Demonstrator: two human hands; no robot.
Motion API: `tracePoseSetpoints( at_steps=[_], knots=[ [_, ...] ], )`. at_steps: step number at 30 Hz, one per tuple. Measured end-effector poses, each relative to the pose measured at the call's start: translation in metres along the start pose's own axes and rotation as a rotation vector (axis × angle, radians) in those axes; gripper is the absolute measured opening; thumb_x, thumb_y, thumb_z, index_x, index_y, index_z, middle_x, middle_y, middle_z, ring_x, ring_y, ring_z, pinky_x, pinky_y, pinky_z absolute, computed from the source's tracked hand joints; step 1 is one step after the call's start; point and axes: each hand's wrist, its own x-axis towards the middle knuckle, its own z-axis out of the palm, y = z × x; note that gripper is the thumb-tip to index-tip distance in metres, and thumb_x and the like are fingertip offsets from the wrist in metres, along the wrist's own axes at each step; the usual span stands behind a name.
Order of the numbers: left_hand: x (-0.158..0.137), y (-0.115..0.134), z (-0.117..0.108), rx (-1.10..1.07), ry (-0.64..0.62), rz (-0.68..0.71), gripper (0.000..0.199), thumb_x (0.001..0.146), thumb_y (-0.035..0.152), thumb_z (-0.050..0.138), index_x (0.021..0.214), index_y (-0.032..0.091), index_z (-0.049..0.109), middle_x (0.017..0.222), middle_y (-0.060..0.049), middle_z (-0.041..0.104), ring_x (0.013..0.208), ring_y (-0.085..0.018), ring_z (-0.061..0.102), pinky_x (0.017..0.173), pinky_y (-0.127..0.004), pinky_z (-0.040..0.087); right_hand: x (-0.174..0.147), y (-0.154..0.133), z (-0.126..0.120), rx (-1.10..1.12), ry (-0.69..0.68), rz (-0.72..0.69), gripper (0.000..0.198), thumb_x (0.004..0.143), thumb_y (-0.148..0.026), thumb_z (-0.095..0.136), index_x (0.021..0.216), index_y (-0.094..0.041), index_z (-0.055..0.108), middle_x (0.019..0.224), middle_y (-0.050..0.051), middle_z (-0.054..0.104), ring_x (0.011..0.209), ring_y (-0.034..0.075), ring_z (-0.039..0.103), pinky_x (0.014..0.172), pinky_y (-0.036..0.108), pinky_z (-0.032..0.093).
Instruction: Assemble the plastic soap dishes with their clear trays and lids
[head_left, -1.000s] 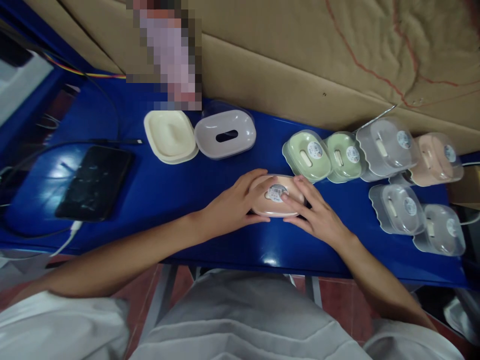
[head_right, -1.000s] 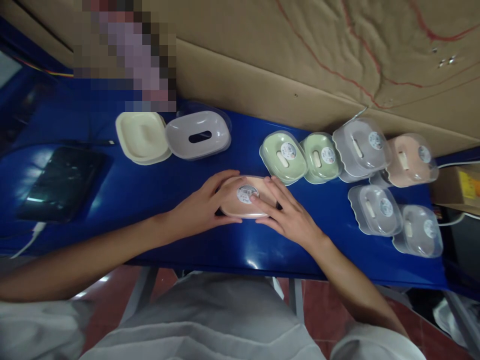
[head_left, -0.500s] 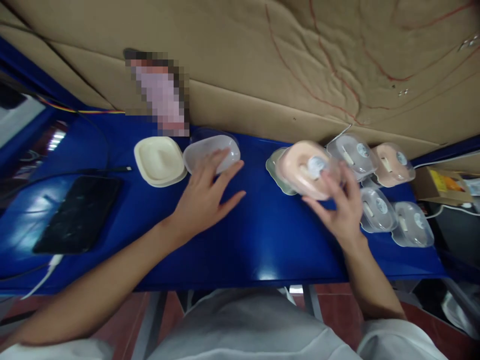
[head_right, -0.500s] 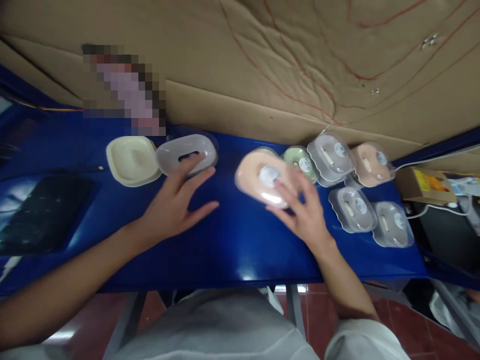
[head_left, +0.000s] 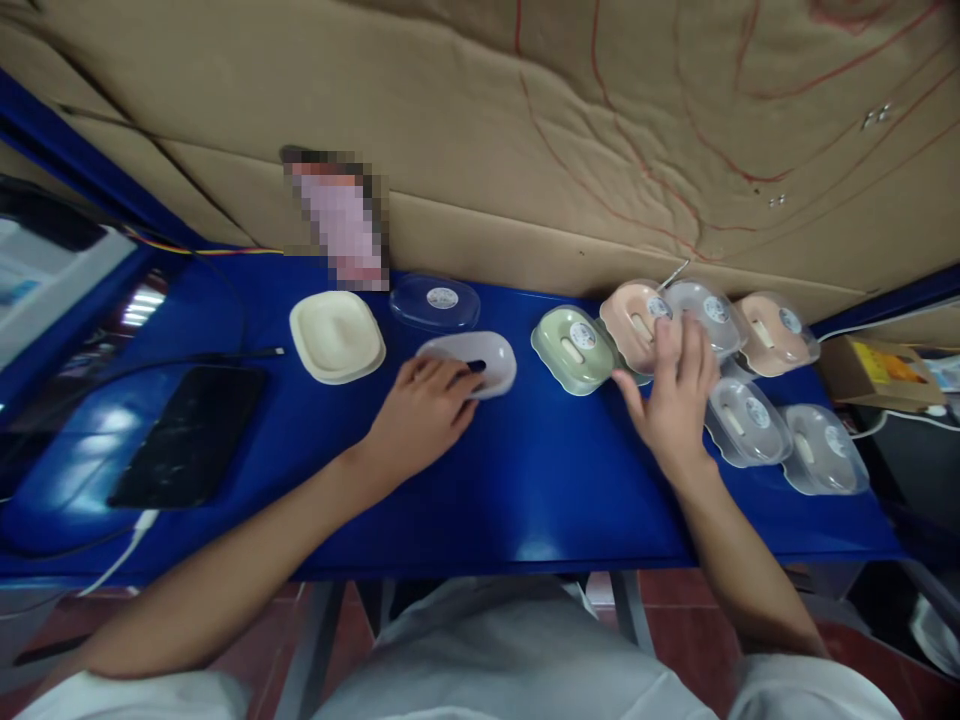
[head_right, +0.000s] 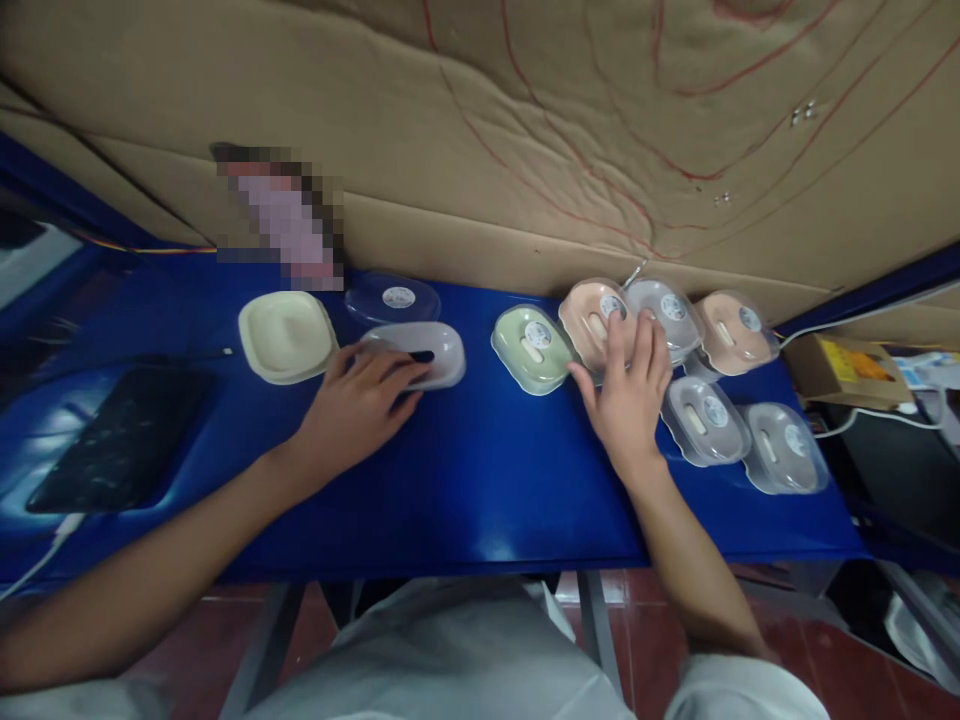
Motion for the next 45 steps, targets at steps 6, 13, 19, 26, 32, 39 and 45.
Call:
tracePoseSetpoints(
  at_steps=[6,13,19,26,32,39,45],
  knots=[
    [-0.008,0.017,-0.002,-0.314,-0.109,0.344,0.026,0.105,0.029,0.06,0.127,0.024,0.073,0.12,-0.01,0.077,0.111,-0.024,0.072,0.103,-0.039,0.055,-0.031,-0.052,-0.008,0.354,-0.216,-0.652,0.068,0.104,-0.056,0.063,0.162,-0.024,0.048,0.162,0.014,0.054,0.153,0.033,0.048,0.125,0.054,0.039],
    [0.007,-0.031,0.011,-0.17,-0.063,-0.144,0.045,0.108,0.027,0.047,0.15,0.019,0.058,0.161,-0.019,0.053,0.149,-0.036,0.051,0.124,-0.063,0.037,-0.026,-0.071,-0.015,0.483,-0.16,-0.774,0.03,0.106,-0.03,0.064,0.134,-0.019,0.069,0.132,0.01,0.077,0.128,0.025,0.068,0.113,0.045,0.048],
    [0.008,-0.029,0.011,-0.016,-0.119,-0.134,0.038,0.105,0.025,0.051,0.139,0.019,0.068,0.143,-0.019,0.067,0.127,-0.036,0.065,0.111,-0.059,0.047,-0.029,-0.059,-0.011,0.509,-0.194,-0.771,0.031,0.105,-0.038,0.066,0.13,-0.02,0.069,0.125,0.01,0.077,0.123,0.026,0.068,0.11,0.047,0.048],
    [-0.016,-0.032,-0.012,-0.046,-0.047,-0.15,0.035,0.107,0.032,0.053,0.138,0.026,0.068,0.134,-0.013,0.071,0.126,-0.03,0.066,0.109,-0.05,0.048,-0.029,-0.053,-0.016,0.526,-0.181,-0.758,0.028,0.101,-0.041,0.068,0.113,-0.017,0.071,0.101,0.009,0.075,0.101,0.027,0.068,0.1,0.047,0.05],
    [-0.07,-0.034,-0.034,0.125,-0.06,-0.437,0.042,0.106,0.039,0.05,0.141,0.019,0.063,0.131,-0.019,0.073,0.122,-0.039,0.068,0.101,-0.056,0.053,-0.038,-0.054,-0.013,0.479,-0.179,-0.745,0.029,0.102,-0.023,0.058,0.129,-0.017,0.067,0.126,0.014,0.075,0.116,0.03,0.068,0.105,0.05,0.048],
    [-0.11,0.044,-0.028,-0.097,0.098,-0.311,0.03,0.108,0.029,0.052,0.136,0.028,0.064,0.129,-0.011,0.075,0.116,-0.028,0.074,0.098,-0.045,0.062,-0.045,-0.063,-0.004,0.445,-0.194,-0.727,0.043,0.1,-0.018,0.058,0.143,-0.019,0.063,0.149,0.013,0.066,0.134,0.032,0.062,0.114,0.054,0.044],
    [-0.068,0.035,-0.025,-0.121,0.117,-0.286,0.041,0.106,0.031,0.055,0.147,0.029,0.058,0.136,-0.013,0.07,0.128,-0.03,0.068,0.109,-0.05,0.057,-0.044,-0.065,-0.006,0.435,-0.172,-0.712,0.041,0.103,-0.018,0.056,0.143,-0.017,0.063,0.145,0.014,0.069,0.132,0.031,0.064,0.113,0.052,0.045]
  ],
)
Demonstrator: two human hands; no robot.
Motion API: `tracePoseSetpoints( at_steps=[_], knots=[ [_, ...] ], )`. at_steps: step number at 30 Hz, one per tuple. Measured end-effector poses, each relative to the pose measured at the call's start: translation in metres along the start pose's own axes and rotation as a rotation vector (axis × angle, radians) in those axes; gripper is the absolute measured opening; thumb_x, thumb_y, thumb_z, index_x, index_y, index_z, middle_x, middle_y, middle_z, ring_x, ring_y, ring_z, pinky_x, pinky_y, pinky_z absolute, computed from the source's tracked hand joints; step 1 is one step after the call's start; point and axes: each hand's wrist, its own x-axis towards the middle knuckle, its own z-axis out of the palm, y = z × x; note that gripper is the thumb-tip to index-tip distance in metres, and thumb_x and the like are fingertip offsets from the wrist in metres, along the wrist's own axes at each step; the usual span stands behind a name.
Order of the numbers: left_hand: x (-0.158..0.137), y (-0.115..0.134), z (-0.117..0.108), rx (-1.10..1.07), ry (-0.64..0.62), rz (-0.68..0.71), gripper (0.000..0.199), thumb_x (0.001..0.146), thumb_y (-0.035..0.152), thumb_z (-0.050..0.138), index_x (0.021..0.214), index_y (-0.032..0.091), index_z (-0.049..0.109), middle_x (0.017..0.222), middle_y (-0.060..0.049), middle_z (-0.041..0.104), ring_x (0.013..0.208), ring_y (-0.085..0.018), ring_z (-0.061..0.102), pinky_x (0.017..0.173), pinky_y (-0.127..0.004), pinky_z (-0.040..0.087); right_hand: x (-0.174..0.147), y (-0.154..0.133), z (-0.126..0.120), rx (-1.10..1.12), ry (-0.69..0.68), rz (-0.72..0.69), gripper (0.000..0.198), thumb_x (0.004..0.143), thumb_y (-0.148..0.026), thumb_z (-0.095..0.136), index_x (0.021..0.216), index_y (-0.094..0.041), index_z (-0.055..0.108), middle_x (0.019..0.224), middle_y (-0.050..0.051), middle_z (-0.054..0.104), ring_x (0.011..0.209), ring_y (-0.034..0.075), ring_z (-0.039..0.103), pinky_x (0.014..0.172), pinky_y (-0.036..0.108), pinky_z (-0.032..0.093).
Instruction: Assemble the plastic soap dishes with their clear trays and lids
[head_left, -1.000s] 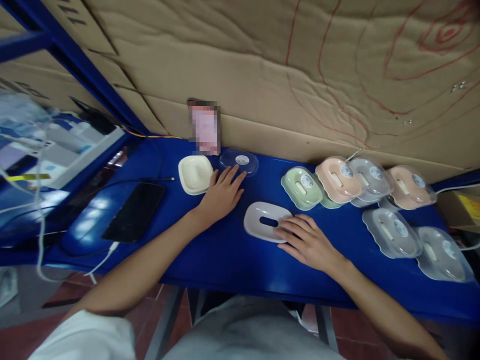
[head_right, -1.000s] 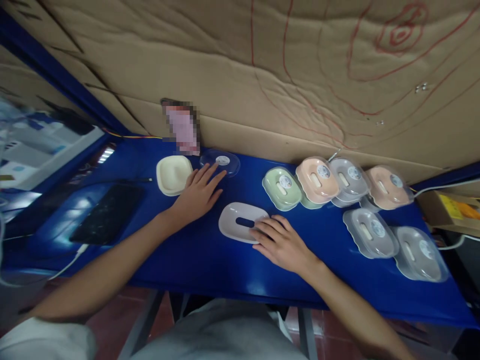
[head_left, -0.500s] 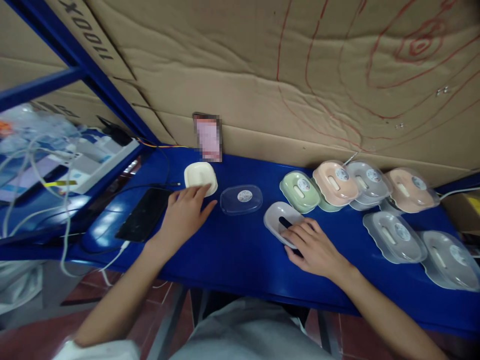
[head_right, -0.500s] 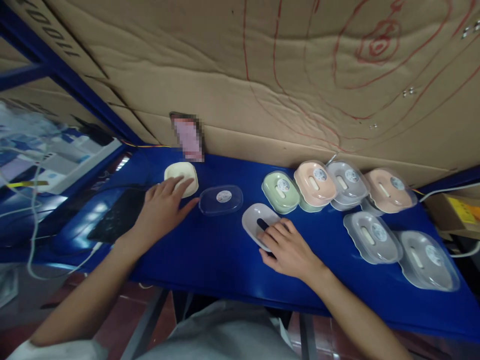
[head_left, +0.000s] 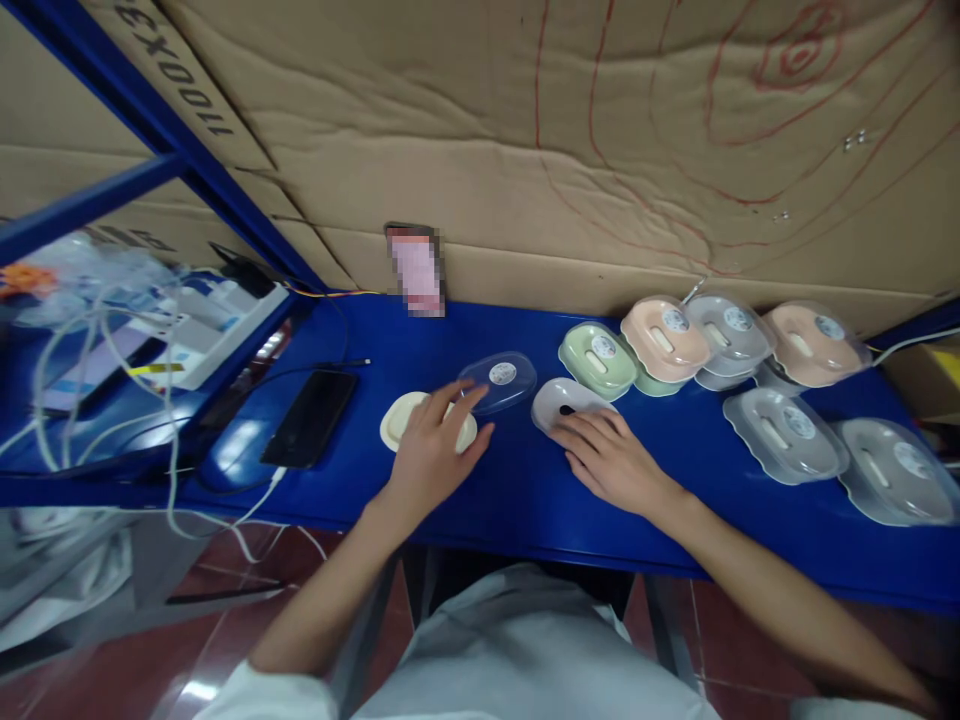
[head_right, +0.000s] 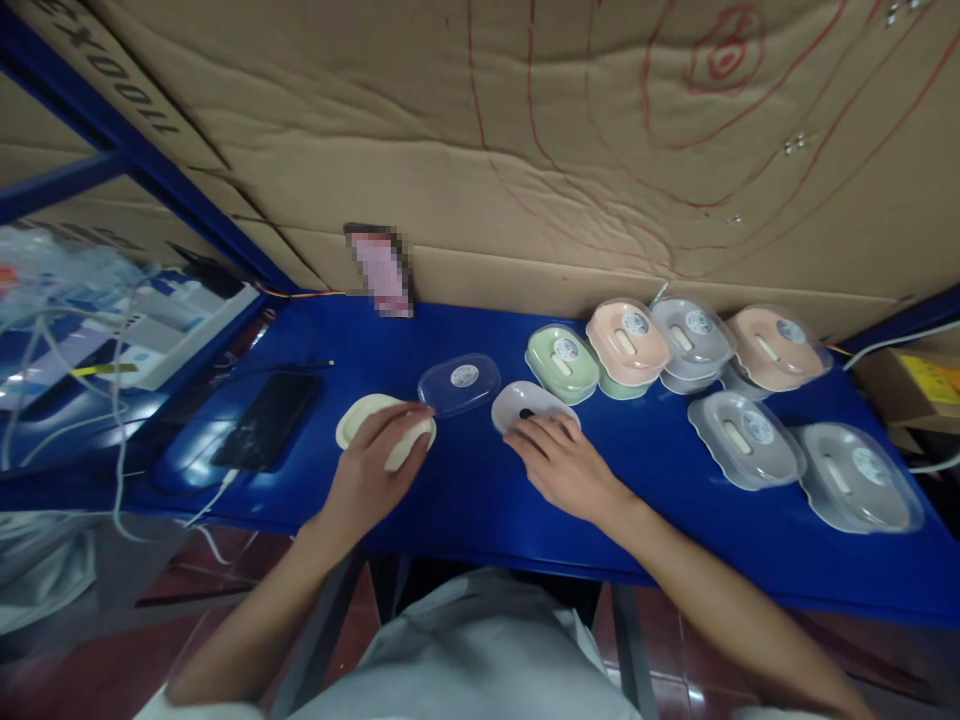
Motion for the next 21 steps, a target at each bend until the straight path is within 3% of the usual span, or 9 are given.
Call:
tracePoseSetpoints(
  at_steps=[2,4,7,10,13,15,17,21],
  knots=[
    [0.028,-0.011,0.007,0.106,-0.094,0.014,0.053,0.102,0.038,0.065,0.152,0.026,0.054,0.145,-0.016,0.066,0.133,-0.036,0.064,0.113,-0.059,0.051,0.0,0.001,0.0,-0.009,0.011,0.009,0.041,0.105,-0.021,0.056,0.145,-0.016,0.062,0.144,0.015,0.069,0.131,0.031,0.065,0.113,0.052,0.046],
    [0.053,-0.027,0.015,0.172,-0.221,0.006,0.06,0.1,0.041,0.067,0.155,0.024,0.051,0.151,-0.018,0.062,0.136,-0.039,0.062,0.11,-0.059,0.052,-0.001,0.003,0.0,-0.014,0.021,0.027,0.043,0.106,-0.024,0.057,0.148,-0.017,0.06,0.142,0.015,0.071,0.129,0.03,0.066,0.112,0.052,0.046],
    [0.073,-0.06,0.02,0.238,-0.289,-0.011,0.055,0.103,0.04,0.06,0.156,0.025,0.052,0.159,-0.017,0.056,0.138,-0.038,0.062,0.111,-0.058,0.051,-0.001,0.005,0.0,-0.011,0.049,0.054,0.042,0.106,-0.026,0.059,0.147,-0.018,0.061,0.138,0.014,0.073,0.126,0.03,0.069,0.111,0.052,0.047],
    [0.059,-0.097,0.007,0.227,-0.288,0.009,0.051,0.105,0.034,0.052,0.156,0.025,0.053,0.165,-0.016,0.051,0.146,-0.034,0.056,0.116,-0.056,0.049,-0.001,0.006,-0.001,0.009,0.081,0.046,0.037,0.107,-0.024,0.059,0.143,-0.019,0.065,0.135,0.013,0.075,0.122,0.028,0.072,0.107,0.049,0.051],
    [0.017,-0.118,-0.023,0.143,-0.303,-0.035,0.049,0.107,0.033,0.044,0.152,0.024,0.058,0.159,-0.015,0.058,0.146,-0.031,0.057,0.118,-0.054,0.05,0.0,0.007,-0.003,0.029,0.113,0.028,0.033,0.108,-0.023,0.058,0.139,-0.021,0.068,0.133,0.01,0.077,0.119,0.026,0.073,0.103,0.047,0.052],
    [-0.013,-0.114,-0.042,0.049,-0.351,-0.063,0.051,0.109,0.035,0.036,0.153,0.022,0.056,0.159,-0.015,0.058,0.148,-0.028,0.056,0.12,-0.05,0.05,0.0,0.006,-0.004,0.046,0.147,0.033,0.031,0.109,-0.022,0.057,0.138,-0.021,0.067,0.132,0.01,0.078,0.118,0.025,0.074,0.105,0.047,0.051],
    [-0.036,-0.094,-0.049,-0.01,-0.354,-0.08,0.05,0.109,0.043,0.04,0.151,0.023,0.06,0.16,-0.014,0.057,0.148,-0.029,0.057,0.12,-0.049,0.051,0.001,0.005,-0.005,0.083,0.182,0.058,0.031,0.109,-0.021,0.056,0.139,-0.021,0.066,0.131,0.01,0.078,0.117,0.025,0.075,0.105,0.047,0.052],
    [-0.045,-0.03,-0.025,-0.064,-0.265,-0.005,0.046,0.107,0.047,0.052,0.148,0.029,0.062,0.152,-0.015,0.063,0.139,-0.033,0.064,0.114,-0.052,0.056,-0.001,0.0,-0.003,0.192,0.193,0.106,0.037,0.109,-0.023,0.058,0.145,-0.023,0.063,0.134,0.01,0.077,0.119,0.025,0.075,0.104,0.047,0.054]
  ],
)
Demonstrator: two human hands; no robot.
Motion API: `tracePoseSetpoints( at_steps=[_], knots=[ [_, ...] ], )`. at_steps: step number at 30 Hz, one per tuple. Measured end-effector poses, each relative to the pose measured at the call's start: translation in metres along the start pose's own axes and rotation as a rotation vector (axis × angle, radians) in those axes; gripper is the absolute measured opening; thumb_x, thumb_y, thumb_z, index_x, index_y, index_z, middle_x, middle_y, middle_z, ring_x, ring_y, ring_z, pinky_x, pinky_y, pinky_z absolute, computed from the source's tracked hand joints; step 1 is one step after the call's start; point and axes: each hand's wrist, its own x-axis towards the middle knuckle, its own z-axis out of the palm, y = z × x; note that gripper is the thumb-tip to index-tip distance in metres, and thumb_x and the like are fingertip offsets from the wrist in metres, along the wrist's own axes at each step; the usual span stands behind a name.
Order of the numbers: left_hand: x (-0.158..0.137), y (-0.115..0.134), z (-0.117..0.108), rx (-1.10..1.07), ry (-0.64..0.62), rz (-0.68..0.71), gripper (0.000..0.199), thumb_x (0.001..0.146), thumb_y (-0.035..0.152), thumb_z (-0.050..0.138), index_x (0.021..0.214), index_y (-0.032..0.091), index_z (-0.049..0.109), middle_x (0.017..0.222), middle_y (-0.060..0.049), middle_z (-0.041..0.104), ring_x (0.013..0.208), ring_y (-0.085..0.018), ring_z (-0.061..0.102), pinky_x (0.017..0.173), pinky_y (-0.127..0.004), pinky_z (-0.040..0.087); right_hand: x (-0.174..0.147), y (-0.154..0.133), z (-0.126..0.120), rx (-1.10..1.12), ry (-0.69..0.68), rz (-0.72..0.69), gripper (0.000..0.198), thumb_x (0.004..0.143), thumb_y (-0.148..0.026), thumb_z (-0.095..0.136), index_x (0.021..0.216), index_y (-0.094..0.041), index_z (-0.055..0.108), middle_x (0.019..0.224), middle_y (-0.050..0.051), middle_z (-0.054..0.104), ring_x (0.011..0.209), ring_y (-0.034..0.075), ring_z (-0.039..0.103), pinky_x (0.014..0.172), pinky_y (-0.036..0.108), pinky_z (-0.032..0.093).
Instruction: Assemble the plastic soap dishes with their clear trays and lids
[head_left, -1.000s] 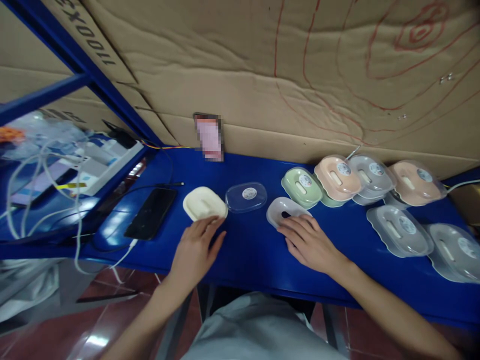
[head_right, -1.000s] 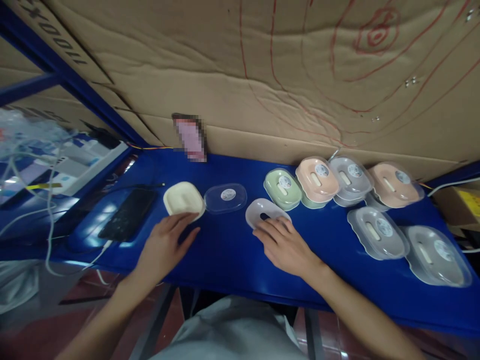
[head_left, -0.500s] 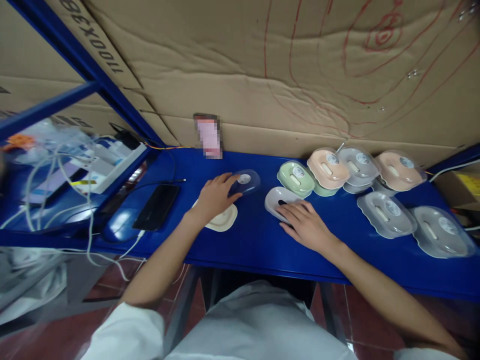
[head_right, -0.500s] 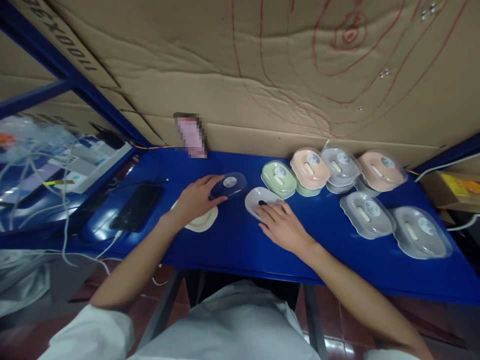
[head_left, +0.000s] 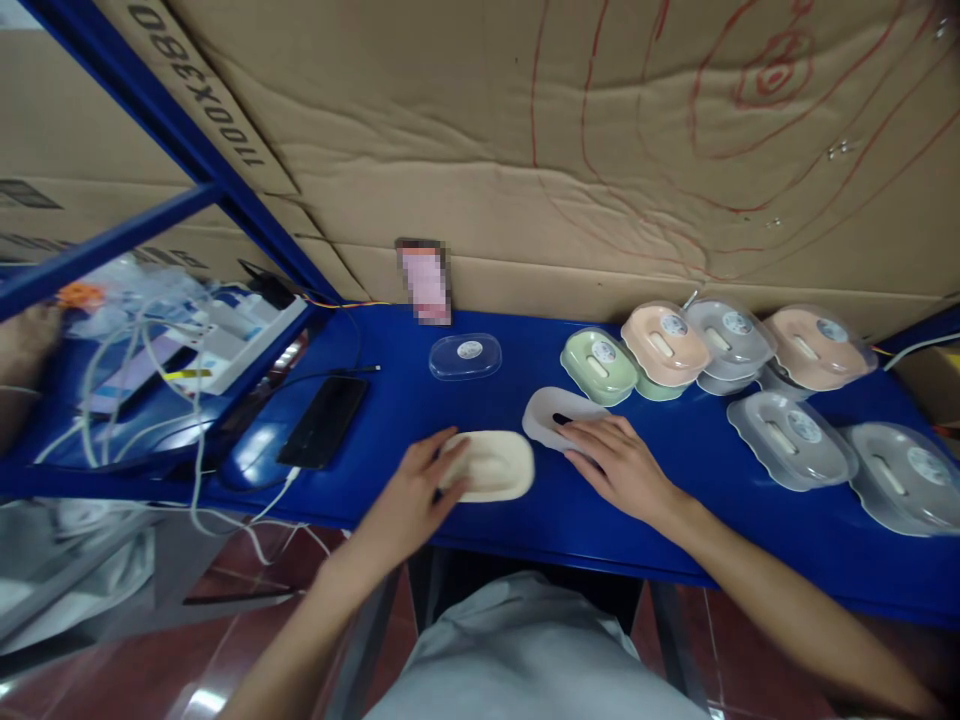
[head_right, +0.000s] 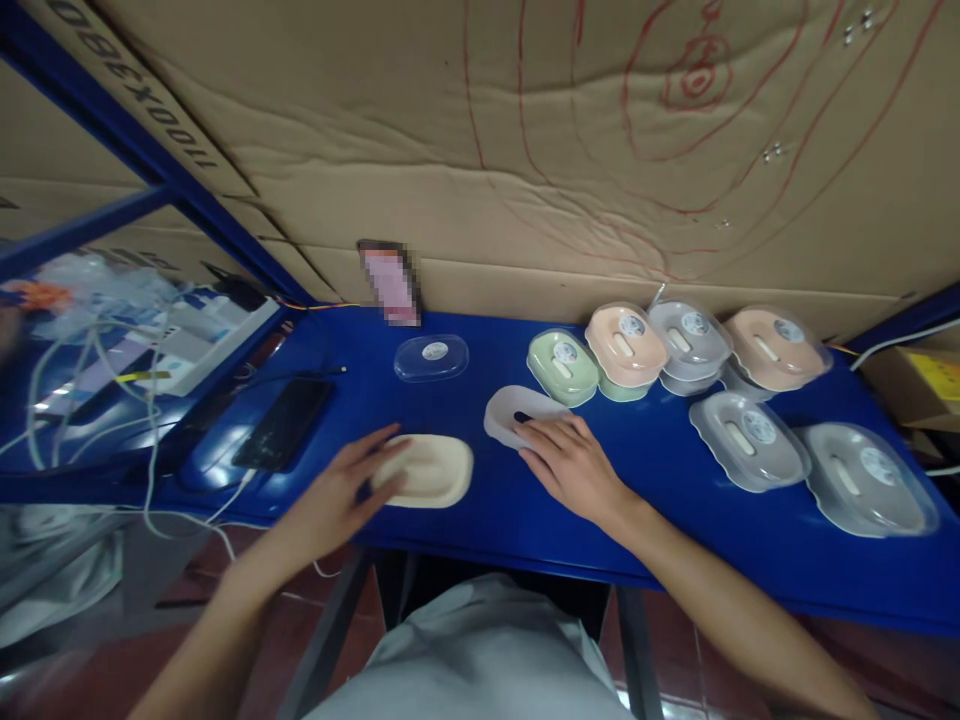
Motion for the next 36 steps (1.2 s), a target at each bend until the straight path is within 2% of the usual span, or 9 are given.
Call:
tracePoseSetpoints(
  at_steps=[4,8,12,15,18,24,29,31,36],
  knots=[
    [0.033,0.038,0.033,-0.047,0.002,0.148,0.063,0.107,0.047,0.057,0.163,0.025,0.04,0.16,-0.021,0.053,0.146,-0.035,0.056,0.114,-0.054,0.056,-0.002,-0.002,0.003,0.056,-0.039,-0.026,0.038,0.11,-0.024,0.056,0.147,-0.023,0.062,0.137,0.01,0.075,0.125,0.023,0.072,0.108,0.046,0.052],
    [0.066,0.039,0.035,0.038,-0.037,0.453,0.091,0.093,0.059,0.075,0.167,0.024,0.033,0.167,-0.024,0.043,0.153,-0.042,0.047,0.12,-0.06,0.047,-0.001,0.001,0.003,0.039,-0.002,-0.04,0.034,0.109,-0.023,0.056,0.141,-0.02,0.066,0.133,0.01,0.077,0.124,0.022,0.072,0.108,0.042,0.052],
    [0.096,0.03,0.025,0.171,-0.112,0.71,0.068,0.098,0.042,0.073,0.158,0.023,0.047,0.15,-0.018,0.062,0.138,-0.036,0.061,0.115,-0.052,0.051,0.0,0.002,0.003,-0.022,-0.024,-0.076,0.029,0.109,-0.025,0.058,0.135,-0.017,0.068,0.135,0.011,0.076,0.123,0.023,0.071,0.106,0.042,0.052],
    [0.113,0.024,0.027,0.219,-0.101,0.757,0.049,0.101,0.035,0.068,0.148,0.023,0.057,0.137,-0.014,0.069,0.126,-0.031,0.066,0.104,-0.045,0.055,0.003,0.002,0.003,-0.079,-0.08,-0.095,0.037,0.109,-0.034,0.059,0.139,-0.014,0.066,0.142,0.014,0.072,0.13,0.027,0.067,0.109,0.045,0.052],
    [0.119,0.018,0.034,0.2,-0.042,0.772,0.036,0.104,0.034,0.065,0.138,0.022,0.062,0.127,-0.011,0.073,0.116,-0.027,0.068,0.097,-0.041,0.053,0.008,0.003,0.002,-0.096,-0.1,-0.105,0.036,0.108,-0.03,0.059,0.14,-0.014,0.066,0.14,0.012,0.073,0.132,0.027,0.066,0.114,0.047,0.05],
    [0.111,0.019,0.036,0.119,0.027,0.743,0.023,0.106,0.029,0.063,0.128,0.02,0.065,0.116,-0.007,0.076,0.107,-0.022,0.069,0.098,-0.039,0.047,0.008,-0.001,0.004,-0.106,-0.154,-0.142,0.039,0.108,-0.034,0.061,0.14,-0.013,0.067,0.141,0.012,0.073,0.132,0.025,0.066,0.12,0.046,0.049],
    [0.115,0.004,0.038,0.045,-0.052,0.704,0.026,0.103,0.032,0.068,0.128,0.024,0.067,0.124,-0.008,0.075,0.115,-0.023,0.069,0.104,-0.041,0.048,0.006,-0.004,0.009,-0.168,-0.181,-0.15,0.041,0.107,-0.017,0.055,0.147,-0.012,0.063,0.148,0.01,0.069,0.139,0.024,0.063,0.121,0.042,0.048],
    [0.122,-0.015,0.033,0.011,-0.06,0.59,0.03,0.1,0.033,0.07,0.13,0.028,0.068,0.137,-0.01,0.07,0.125,-0.026,0.066,0.108,-0.045,0.049,0.006,-0.002,0.008,-0.134,-0.186,-0.127,0.042,0.107,-0.014,0.052,0.147,-0.014,0.063,0.149,0.009,0.068,0.143,0.023,0.06,0.127,0.043,0.043],
    [0.146,-0.063,0.011,0.181,0.046,0.083,0.047,0.098,0.028,0.066,0.144,0.026,0.061,0.163,-0.016,0.05,0.153,-0.04,0.045,0.12,-0.065,0.041,0.003,0.006,0.006,-0.097,-0.204,-0.033,0.047,0.106,-0.013,0.053,0.151,-0.024,0.06,0.159,0.011,0.059,0.153,0.029,0.049,0.13,0.059,0.035]
  ],
)
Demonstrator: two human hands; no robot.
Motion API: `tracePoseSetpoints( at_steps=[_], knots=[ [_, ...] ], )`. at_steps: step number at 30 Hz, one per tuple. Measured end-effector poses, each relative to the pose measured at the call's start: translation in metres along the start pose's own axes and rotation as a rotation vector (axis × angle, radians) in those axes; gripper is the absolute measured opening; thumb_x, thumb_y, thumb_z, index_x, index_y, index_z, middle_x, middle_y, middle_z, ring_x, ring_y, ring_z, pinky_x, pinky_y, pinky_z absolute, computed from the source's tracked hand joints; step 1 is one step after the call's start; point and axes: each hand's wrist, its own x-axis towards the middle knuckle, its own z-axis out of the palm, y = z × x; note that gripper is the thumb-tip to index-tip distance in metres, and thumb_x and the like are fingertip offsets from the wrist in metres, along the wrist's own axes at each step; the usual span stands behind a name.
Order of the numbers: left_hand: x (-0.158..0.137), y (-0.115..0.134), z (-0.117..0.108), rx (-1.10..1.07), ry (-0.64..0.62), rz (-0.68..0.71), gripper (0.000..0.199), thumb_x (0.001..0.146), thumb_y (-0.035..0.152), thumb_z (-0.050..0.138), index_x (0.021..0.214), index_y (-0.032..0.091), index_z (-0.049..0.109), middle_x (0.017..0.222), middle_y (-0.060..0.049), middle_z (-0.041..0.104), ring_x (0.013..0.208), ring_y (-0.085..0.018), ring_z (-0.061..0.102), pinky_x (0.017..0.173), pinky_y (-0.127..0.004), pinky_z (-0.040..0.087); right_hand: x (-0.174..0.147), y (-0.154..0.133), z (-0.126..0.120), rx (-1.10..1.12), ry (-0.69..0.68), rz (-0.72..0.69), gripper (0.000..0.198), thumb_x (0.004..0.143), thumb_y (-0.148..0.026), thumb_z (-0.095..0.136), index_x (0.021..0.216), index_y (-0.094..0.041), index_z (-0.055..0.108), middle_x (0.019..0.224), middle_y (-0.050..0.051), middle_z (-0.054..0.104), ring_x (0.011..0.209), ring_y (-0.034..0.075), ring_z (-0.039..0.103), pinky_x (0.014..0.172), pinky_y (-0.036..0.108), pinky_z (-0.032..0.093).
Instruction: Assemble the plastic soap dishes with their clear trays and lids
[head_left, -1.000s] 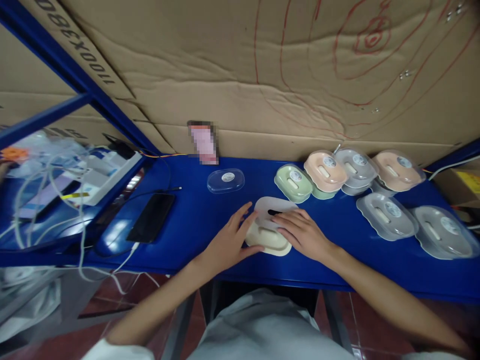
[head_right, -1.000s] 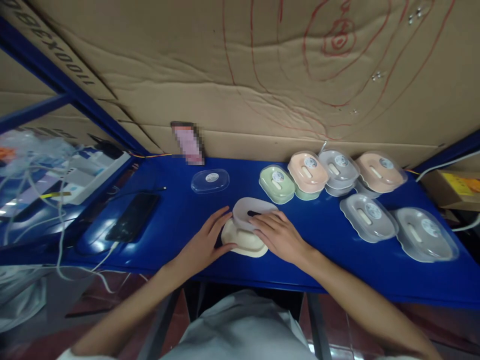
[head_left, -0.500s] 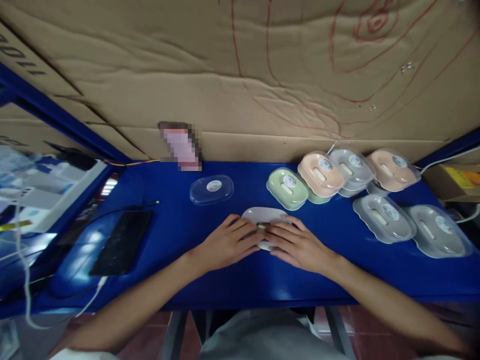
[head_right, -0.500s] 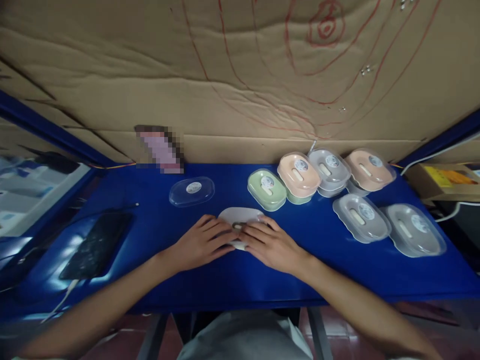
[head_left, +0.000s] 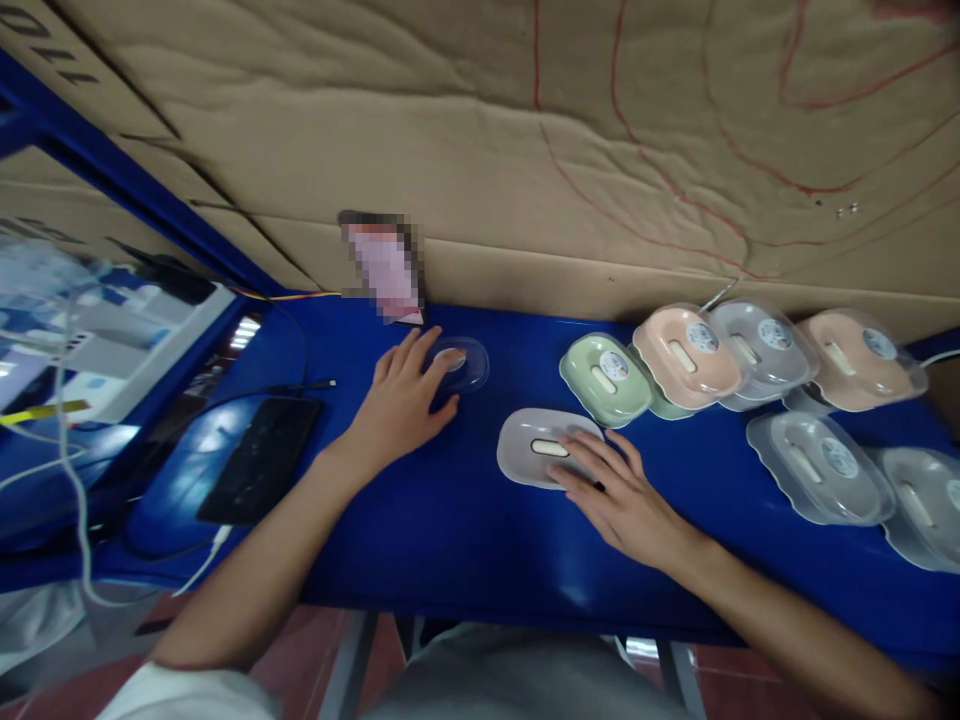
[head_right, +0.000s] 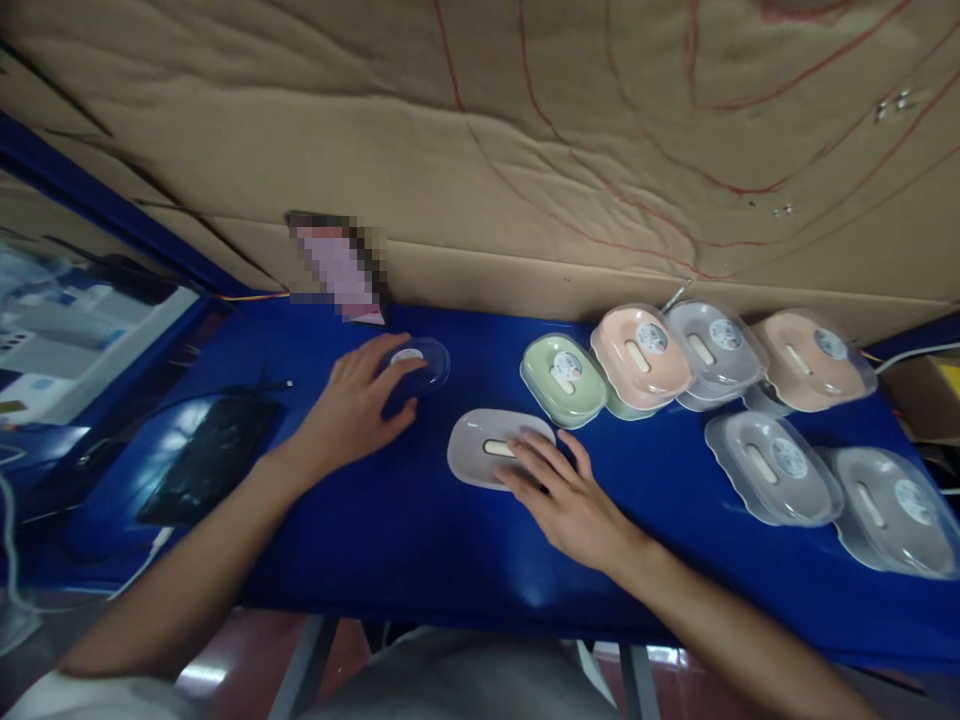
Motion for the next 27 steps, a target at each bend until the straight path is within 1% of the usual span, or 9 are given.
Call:
tracePoseSetpoints(
  at_steps=[2,4,7,10,13,16,19,23,27],
  knots=[
    [0.005,-0.005,-0.004,0.02,-0.002,-0.074,0.049,0.099,0.032,0.065,0.147,0.024,0.058,0.162,-0.018,0.051,0.152,-0.042,0.047,0.117,-0.065,0.045,-0.004,0.001,0.002,0.04,0.008,0.029,0.054,0.105,-0.015,0.057,0.158,-0.027,0.052,0.164,0.013,0.053,0.155,0.031,0.047,0.126,0.059,0.041],
    [0.006,0.004,-0.007,-0.06,0.037,-0.054,0.045,0.102,0.037,0.064,0.145,0.024,0.06,0.153,-0.016,0.061,0.144,-0.038,0.057,0.115,-0.059,0.05,-0.007,0.002,0.005,0.09,0.044,0.079,0.067,0.105,-0.02,0.062,0.167,-0.028,0.039,0.17,0.016,0.044,0.157,0.033,0.044,0.123,0.057,0.047],
    [-0.001,0.038,-0.011,-0.236,0.136,0.061,0.035,0.106,0.04,0.06,0.138,0.026,0.063,0.14,-0.011,0.07,0.132,-0.028,0.067,0.111,-0.047,0.055,-0.009,0.001,0.009,0.152,0.115,0.165,0.088,0.102,-0.027,0.068,0.174,-0.03,0.017,0.178,0.016,0.024,0.161,0.036,0.037,0.121,0.054,0.052],
    [-0.015,0.074,-0.012,-0.277,0.206,0.227,0.031,0.104,0.041,0.066,0.13,0.025,0.066,0.131,-0.01,0.075,0.123,-0.027,0.072,0.103,-0.043,0.059,-0.009,0.001,0.01,0.176,0.137,0.201,0.095,0.101,-0.029,0.071,0.175,-0.032,0.01,0.181,0.015,0.01,0.163,0.038,0.032,0.122,0.055,0.051],
    [-0.026,0.092,-0.004,-0.213,0.185,0.354,0.037,0.1,0.039,0.073,0.133,0.024,0.065,0.131,-0.013,0.075,0.12,-0.029,0.074,0.103,-0.046,0.06,-0.005,0.003,0.009,0.168,0.114,0.174,0.09,0.102,-0.028,0.069,0.174,-0.036,0.016,0.179,0.013,0.022,0.162,0.037,0.033,0.125,0.058,0.047],
    [-0.029,0.088,0.006,-0.198,0.129,0.415,0.048,0.1,0.033,0.074,0.144,0.023,0.06,0.143,-0.015,0.069,0.134,-0.031,0.067,0.112,-0.052,0.057,-0.002,0.007,0.007,0.155,0.133,0.155,0.086,0.103,-0.028,0.069,0.173,-0.038,0.019,0.174,0.011,0.036,0.161,0.035,0.036,0.126,0.059,0.046],
    [-0.029,0.079,0.013,-0.253,0.119,0.427,0.052,0.101,0.027,0.072,0.15,0.023,0.055,0.151,-0.017,0.063,0.145,-0.031,0.059,0.117,-0.054,0.055,-0.001,0.01,0.004,0.109,0.157,0.147,0.086,0.102,-0.028,0.07,0.173,-0.035,0.022,0.171,0.014,0.041,0.159,0.035,0.04,0.126,0.058,0.047],
    [-0.028,0.074,0.014,-0.284,0.109,0.443,0.054,0.102,0.023,0.069,0.153,0.024,0.052,0.152,-0.017,0.062,0.148,-0.031,0.057,0.119,-0.055,0.054,-0.004,0.011,-0.003,0.025,0.134,0.133,0.086,0.101,-0.026,0.072,0.172,-0.036,0.024,0.166,0.011,0.05,0.155,0.032,0.047,0.125,0.053,0.049],
    [-0.026,0.072,0.014,-0.258,0.051,0.464,0.05,0.103,0.023,0.067,0.151,0.024,0.053,0.154,-0.018,0.06,0.149,-0.032,0.055,0.12,-0.056,0.053,-0.007,0.013,-0.006,-0.028,0.077,0.136,0.089,0.1,-0.026,0.073,0.173,-0.037,0.023,0.167,0.01,0.049,0.155,0.032,0.047,0.124,0.052,0.051]
  ],
)
